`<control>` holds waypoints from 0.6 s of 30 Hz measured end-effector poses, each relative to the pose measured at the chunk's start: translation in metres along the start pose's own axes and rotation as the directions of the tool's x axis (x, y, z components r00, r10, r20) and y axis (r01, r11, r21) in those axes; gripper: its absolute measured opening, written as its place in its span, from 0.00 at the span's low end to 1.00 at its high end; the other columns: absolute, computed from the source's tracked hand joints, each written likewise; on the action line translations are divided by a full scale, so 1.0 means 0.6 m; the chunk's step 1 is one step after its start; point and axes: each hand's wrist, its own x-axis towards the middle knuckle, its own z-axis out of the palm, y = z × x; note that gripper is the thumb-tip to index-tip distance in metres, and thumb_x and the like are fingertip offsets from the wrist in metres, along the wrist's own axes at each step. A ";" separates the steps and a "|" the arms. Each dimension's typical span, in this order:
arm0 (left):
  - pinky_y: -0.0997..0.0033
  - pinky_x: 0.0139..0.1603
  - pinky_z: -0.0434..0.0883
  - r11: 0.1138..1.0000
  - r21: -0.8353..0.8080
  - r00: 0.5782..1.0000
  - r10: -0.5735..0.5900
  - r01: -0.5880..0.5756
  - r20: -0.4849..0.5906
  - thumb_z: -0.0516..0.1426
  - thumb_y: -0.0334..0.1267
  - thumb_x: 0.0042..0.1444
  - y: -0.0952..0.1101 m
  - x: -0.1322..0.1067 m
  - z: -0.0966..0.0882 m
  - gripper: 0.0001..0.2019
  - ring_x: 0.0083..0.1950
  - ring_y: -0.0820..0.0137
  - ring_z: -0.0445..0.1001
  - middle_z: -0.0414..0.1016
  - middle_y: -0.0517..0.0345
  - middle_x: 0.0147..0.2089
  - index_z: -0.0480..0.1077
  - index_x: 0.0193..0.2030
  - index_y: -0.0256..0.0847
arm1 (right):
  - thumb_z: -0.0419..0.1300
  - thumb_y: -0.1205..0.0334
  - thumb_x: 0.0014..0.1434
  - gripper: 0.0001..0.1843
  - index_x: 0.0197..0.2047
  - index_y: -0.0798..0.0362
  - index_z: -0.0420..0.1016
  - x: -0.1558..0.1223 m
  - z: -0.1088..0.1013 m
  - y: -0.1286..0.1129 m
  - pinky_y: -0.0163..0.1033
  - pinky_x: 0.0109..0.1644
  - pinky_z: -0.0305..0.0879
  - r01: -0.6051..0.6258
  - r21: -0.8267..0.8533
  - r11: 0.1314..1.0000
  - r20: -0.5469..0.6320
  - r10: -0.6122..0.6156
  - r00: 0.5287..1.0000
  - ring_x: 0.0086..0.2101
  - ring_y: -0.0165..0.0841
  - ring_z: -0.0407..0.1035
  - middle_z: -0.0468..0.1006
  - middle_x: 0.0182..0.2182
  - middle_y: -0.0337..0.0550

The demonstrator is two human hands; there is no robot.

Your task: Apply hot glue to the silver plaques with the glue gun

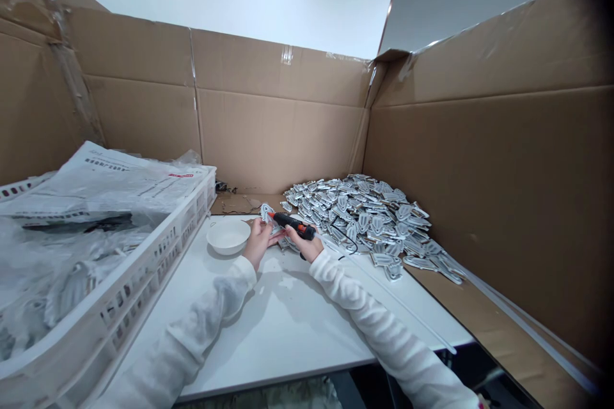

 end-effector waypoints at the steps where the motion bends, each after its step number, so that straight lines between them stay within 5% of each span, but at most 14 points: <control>1: 0.59 0.48 0.68 1.000 0.004 1.000 -0.003 0.003 -0.005 0.49 0.31 0.55 0.000 0.000 0.000 0.03 0.37 0.73 0.74 0.69 0.55 0.41 0.56 0.36 0.39 | 0.53 0.48 0.48 0.18 0.18 0.53 0.63 0.000 0.000 0.001 0.33 0.26 0.57 0.000 0.002 1.000 0.000 0.000 1.000 0.19 0.27 0.56 0.62 0.15 0.36; 18: 0.61 0.46 0.69 1.000 0.020 1.000 -0.006 0.007 -0.021 0.50 0.32 0.54 0.001 0.000 0.001 0.04 0.36 0.73 0.74 0.70 0.56 0.38 0.55 0.36 0.39 | 0.54 0.48 0.47 0.17 0.19 0.53 0.66 -0.002 0.006 0.008 0.34 0.29 0.60 -0.023 -0.003 1.000 -0.054 0.022 0.998 0.23 0.31 0.63 0.67 0.17 0.38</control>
